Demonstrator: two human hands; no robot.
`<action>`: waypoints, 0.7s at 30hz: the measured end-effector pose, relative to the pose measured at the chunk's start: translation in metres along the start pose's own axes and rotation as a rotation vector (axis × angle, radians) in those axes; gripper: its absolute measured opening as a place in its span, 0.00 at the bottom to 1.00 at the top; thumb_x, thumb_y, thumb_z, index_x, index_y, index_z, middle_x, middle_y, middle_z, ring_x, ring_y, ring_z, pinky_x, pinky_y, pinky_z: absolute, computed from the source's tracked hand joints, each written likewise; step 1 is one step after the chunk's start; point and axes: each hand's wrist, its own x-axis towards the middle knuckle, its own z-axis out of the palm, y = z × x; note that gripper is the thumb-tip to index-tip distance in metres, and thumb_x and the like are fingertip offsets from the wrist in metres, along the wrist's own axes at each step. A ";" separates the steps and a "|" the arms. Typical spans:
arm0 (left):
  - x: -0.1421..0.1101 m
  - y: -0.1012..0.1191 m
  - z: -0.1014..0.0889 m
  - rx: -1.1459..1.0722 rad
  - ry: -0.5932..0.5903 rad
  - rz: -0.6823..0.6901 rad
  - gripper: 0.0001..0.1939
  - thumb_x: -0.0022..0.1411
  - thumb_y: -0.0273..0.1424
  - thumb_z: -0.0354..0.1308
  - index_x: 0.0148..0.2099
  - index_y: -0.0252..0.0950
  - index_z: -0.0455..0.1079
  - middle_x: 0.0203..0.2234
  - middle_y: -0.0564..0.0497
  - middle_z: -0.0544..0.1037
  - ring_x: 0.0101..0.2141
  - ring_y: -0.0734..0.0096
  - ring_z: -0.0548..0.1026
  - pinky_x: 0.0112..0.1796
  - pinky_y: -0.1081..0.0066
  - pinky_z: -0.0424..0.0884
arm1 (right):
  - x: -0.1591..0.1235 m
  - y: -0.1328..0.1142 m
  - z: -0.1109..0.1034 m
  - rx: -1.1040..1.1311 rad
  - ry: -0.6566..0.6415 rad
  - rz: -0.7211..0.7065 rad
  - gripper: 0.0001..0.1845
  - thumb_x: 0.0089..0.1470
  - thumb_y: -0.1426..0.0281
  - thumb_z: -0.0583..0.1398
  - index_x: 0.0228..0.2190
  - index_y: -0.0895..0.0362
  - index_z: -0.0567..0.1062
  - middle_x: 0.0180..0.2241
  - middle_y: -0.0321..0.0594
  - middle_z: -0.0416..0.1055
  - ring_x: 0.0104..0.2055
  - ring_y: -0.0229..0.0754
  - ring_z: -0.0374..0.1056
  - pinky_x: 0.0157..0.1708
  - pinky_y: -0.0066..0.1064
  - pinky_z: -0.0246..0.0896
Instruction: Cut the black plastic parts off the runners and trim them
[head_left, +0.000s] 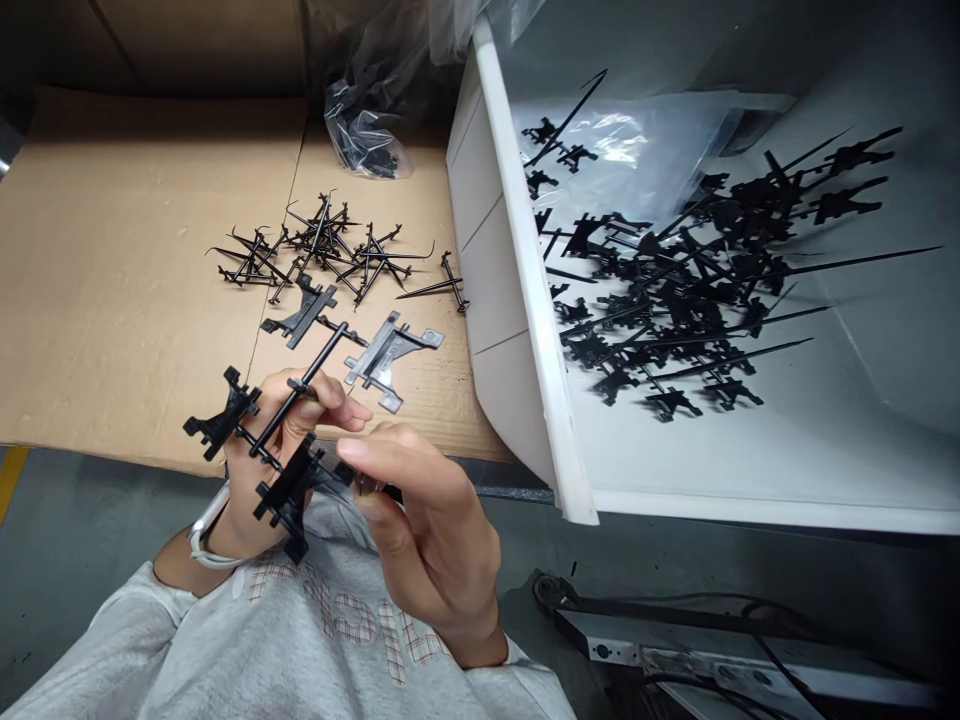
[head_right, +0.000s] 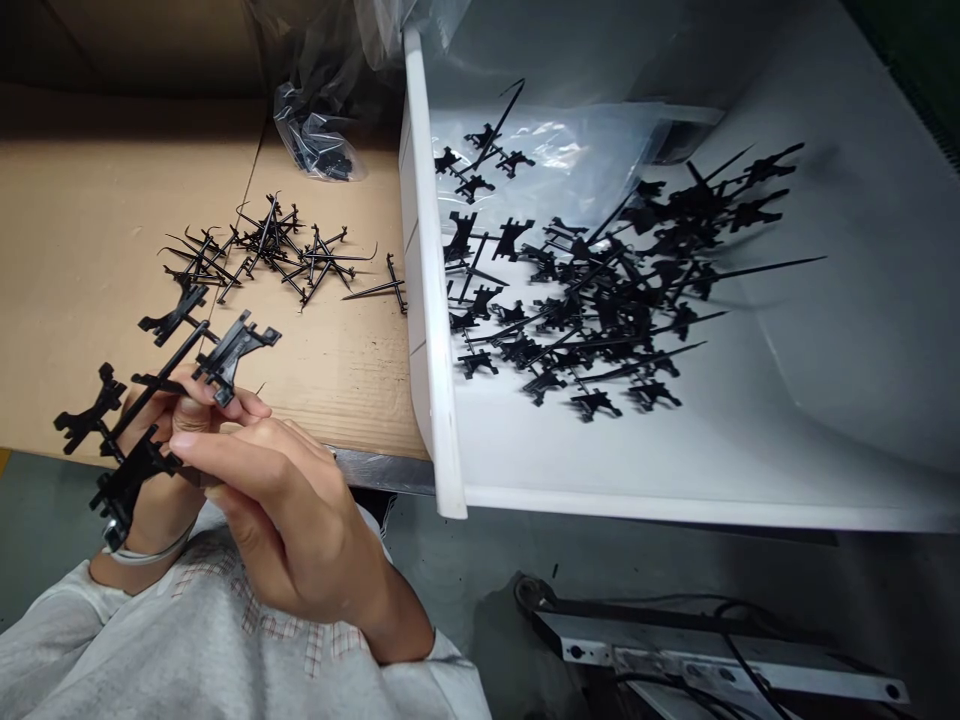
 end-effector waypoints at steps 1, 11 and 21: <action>0.000 0.000 0.001 -0.001 -0.003 0.004 0.13 0.75 0.41 0.63 0.37 0.43 0.80 0.26 0.54 0.75 0.26 0.69 0.81 0.30 0.72 0.85 | 0.000 0.001 0.000 0.006 0.006 -0.008 0.24 0.70 0.77 0.58 0.64 0.52 0.74 0.44 0.43 0.83 0.45 0.45 0.80 0.62 0.47 0.76; -0.001 -0.003 -0.005 0.007 -0.014 0.026 0.03 0.73 0.33 0.67 0.42 0.43 0.81 0.30 0.57 0.81 0.32 0.73 0.85 0.37 0.76 0.86 | -0.003 0.000 0.000 0.002 0.055 0.048 0.22 0.73 0.73 0.58 0.64 0.50 0.73 0.49 0.46 0.84 0.53 0.51 0.81 0.55 0.49 0.81; -0.001 -0.012 -0.008 0.186 0.113 0.165 0.05 0.71 0.26 0.67 0.47 0.42 0.81 0.38 0.54 0.87 0.36 0.68 0.89 0.31 0.77 0.85 | -0.019 0.001 -0.007 -0.110 0.237 0.069 0.23 0.72 0.75 0.61 0.64 0.52 0.74 0.45 0.44 0.81 0.39 0.44 0.78 0.33 0.34 0.76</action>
